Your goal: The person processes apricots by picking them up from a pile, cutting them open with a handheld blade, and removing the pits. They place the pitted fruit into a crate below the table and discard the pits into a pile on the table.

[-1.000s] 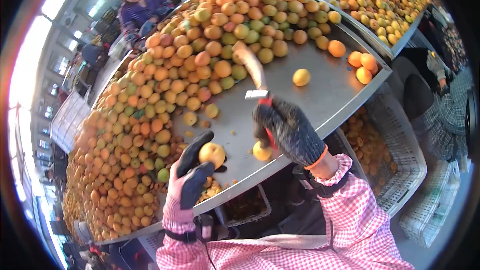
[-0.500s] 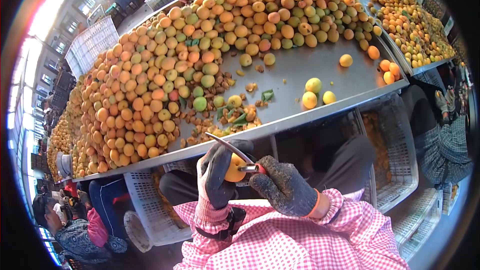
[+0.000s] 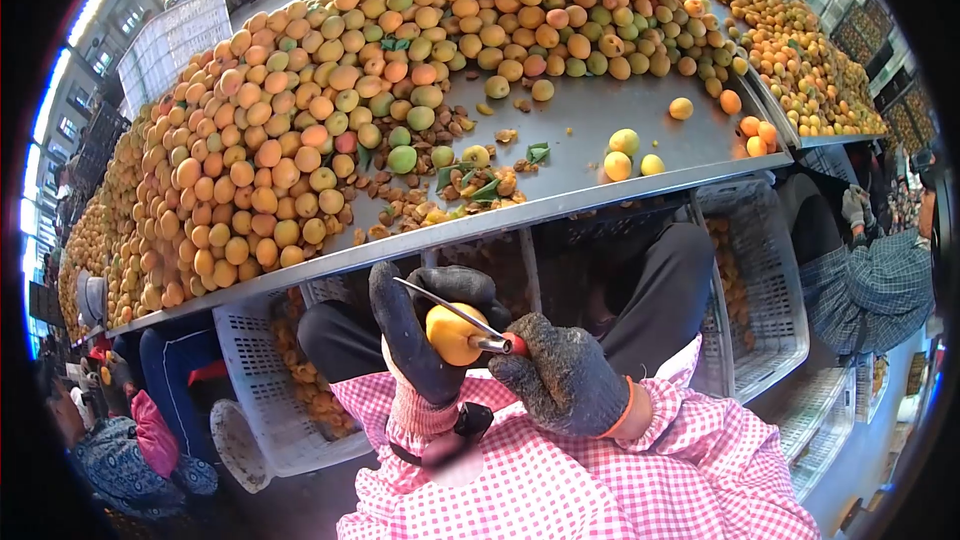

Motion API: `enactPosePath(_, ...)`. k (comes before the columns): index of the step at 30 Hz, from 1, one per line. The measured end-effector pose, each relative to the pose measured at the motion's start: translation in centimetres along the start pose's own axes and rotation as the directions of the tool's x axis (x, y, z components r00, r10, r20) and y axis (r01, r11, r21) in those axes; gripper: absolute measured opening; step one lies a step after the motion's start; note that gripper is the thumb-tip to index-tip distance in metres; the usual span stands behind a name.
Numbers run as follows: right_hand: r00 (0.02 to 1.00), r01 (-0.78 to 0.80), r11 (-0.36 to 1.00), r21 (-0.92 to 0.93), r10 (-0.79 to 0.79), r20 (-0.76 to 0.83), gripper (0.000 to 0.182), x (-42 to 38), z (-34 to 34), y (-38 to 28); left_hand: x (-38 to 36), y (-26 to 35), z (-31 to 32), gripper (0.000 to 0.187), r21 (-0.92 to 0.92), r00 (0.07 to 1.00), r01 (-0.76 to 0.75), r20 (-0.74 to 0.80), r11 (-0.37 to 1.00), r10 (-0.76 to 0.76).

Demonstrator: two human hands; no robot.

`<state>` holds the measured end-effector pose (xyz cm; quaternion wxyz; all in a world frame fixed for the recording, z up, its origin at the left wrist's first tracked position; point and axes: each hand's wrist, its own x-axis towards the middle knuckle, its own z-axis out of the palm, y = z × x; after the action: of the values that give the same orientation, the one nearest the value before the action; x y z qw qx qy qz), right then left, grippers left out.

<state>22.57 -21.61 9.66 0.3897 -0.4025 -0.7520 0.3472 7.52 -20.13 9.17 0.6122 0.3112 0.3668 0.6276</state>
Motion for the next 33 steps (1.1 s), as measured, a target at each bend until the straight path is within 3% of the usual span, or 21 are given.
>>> enactPosePath(2, 1.0, 0.004, 0.999, -0.053, -0.004, 0.012, 0.027, 0.0, 0.2, -0.4, -0.2, -0.1, 0.3, 0.073, 0.089, 0.985, -0.098, -0.134, 0.991, 0.109)
enactPosePath(3, 1.0, 0.004, 0.995, -0.1, -0.003, 0.013, 0.028, 0.0, 0.3, -0.6, -0.3, 0.3, 0.3, 0.074, 0.172, 0.983, -0.075, -0.15, 0.982, 0.102)
enactPosePath(4, 1.0, 0.007, 0.995, -0.101, -0.005, 0.017, 0.028, 0.0, 0.4, -0.6, -0.5, 0.2, 0.2, 0.074, 0.169, 0.983, -0.078, -0.153, 0.982, 0.104)
enactPosePath(6, 0.995, 0.083, 0.932, -0.352, -0.095, -0.016, 0.031, 0.0, 0.5, -0.5, -0.6, -0.2, 0.0, 0.076, 0.28, 0.972, -0.129, -0.153, 0.951, 0.177)
enactPosePath(12, 0.991, 0.124, 0.871, -0.475, -0.134, 0.012, 0.035, 0.4, 0.1, -1.2, -1.0, 1.1, 1.2, 0.077, 0.327, 0.97, -0.137, -0.147, 0.935, 0.193)
enactPosePath(16, 0.986, 0.145, 0.89, -0.431, -0.166, -0.012, 0.036, 0.8, 0.7, -0.2, -0.6, 1.5, 1.5, 0.079, 0.366, 0.959, -0.168, -0.155, 0.915, 0.238)
enactPosePath(18, 0.993, 0.071, 0.928, -0.365, -0.1, -0.061, 0.036, 1.1, 1.2, -0.3, -0.5, 1.8, 1.7, 0.08, 0.402, 0.948, -0.189, -0.163, 0.896, 0.273)
enactPosePath(22, 0.991, 0.124, 0.956, -0.265, -0.134, -0.02, 0.035, 2.4, 1.3, -0.7, -0.5, 2.3, 2.2, 0.081, 0.463, 0.907, -0.249, -0.197, 0.85, 0.373)
enactPosePath(23, 0.995, 0.096, 0.978, -0.184, -0.097, 0.001, 0.035, 2.7, 1.4, -0.8, -0.5, 2.2, 1.9, 0.075, 0.23, 0.919, -0.294, -0.197, 0.928, 0.34)
enactPosePath(24, 0.998, 0.062, 0.993, -0.104, -0.06, 0.021, 0.034, 3.0, 1.3, -0.8, -0.2, 1.9, 1.0, 0.075, 0.237, 0.916, -0.302, -0.198, 0.923, 0.35)
enactPosePath(25, 0.997, 0.07, 0.993, -0.099, -0.068, 0.023, 0.034, 3.2, 0.9, -0.7, 0.3, 1.3, -0.5, 0.054, 0.569, 0.756, -0.55, 0.029, 0.611, 0.654)
enactPosePath(26, 0.98, 0.037, 0.986, 0.162, -0.068, 0.186, 0.025, 3.3, 0.3, -0.4, 0.9, 0.7, -2.2, 0.072, 0.729, 0.528, -0.672, 0.345, 0.134, 0.776)
enactPosePath(27, 0.937, -0.036, 0.914, 0.403, -0.109, 0.332, 0.018, 3.5, -0.5, -0.1, 0.6, 0.7, -3.6, 0.079, 0.843, 0.599, -0.524, 0.261, 0.124, 0.757)
enactPosePath(28, 0.872, -0.144, 0.785, 0.602, -0.187, 0.452, 0.017, 3.6, -1.2, 0.1, 0.7, -0.1, -4.3, 0.079, 0.841, 0.595, -0.529, 0.271, 0.114, 0.757)
enactPosePath(29, 0.806, -0.364, 0.66, 0.658, -0.132, 0.578, 0.023, 2.9, -1.7, 0.3, 0.9, -0.3, -3.2, 0.08, 0.862, 0.573, -0.494, 0.223, 0.115, 0.789)
enactPosePath(30, 0.8, -0.36, 0.662, 0.657, -0.143, 0.583, 0.023, 2.5, -1.5, 0.5, 1.1, -0.4, -2.6, 0.082, 0.882, 0.543, -0.455, 0.169, 0.119, 0.822)
enactPosePath(31, 0.929, 0.154, 0.821, 0.55, -0.31, 0.203, 0.017, 1.9, -1.1, 1.0, 1.5, -0.5, -2.9, 0.082, 0.833, 0.536, -0.528, 0.177, 0.165, 0.825)
enactPosePath(32, 0.821, 0.57, 0.797, 0.197, -0.552, -0.146, 0.012, 1.5, -0.9, 1.2, 1.5, -0.2, -2.2, 0.082, 0.835, 0.536, -0.526, 0.178, 0.162, 0.825)
enactPosePath(33, 0.823, 0.567, 0.8, 0.196, -0.547, -0.151, 0.012, 1.1, -1.3, 0.9, 1.3, 0.1, -0.8, 0.082, 0.831, 0.561, -0.53, 0.196, 0.167, 0.804)
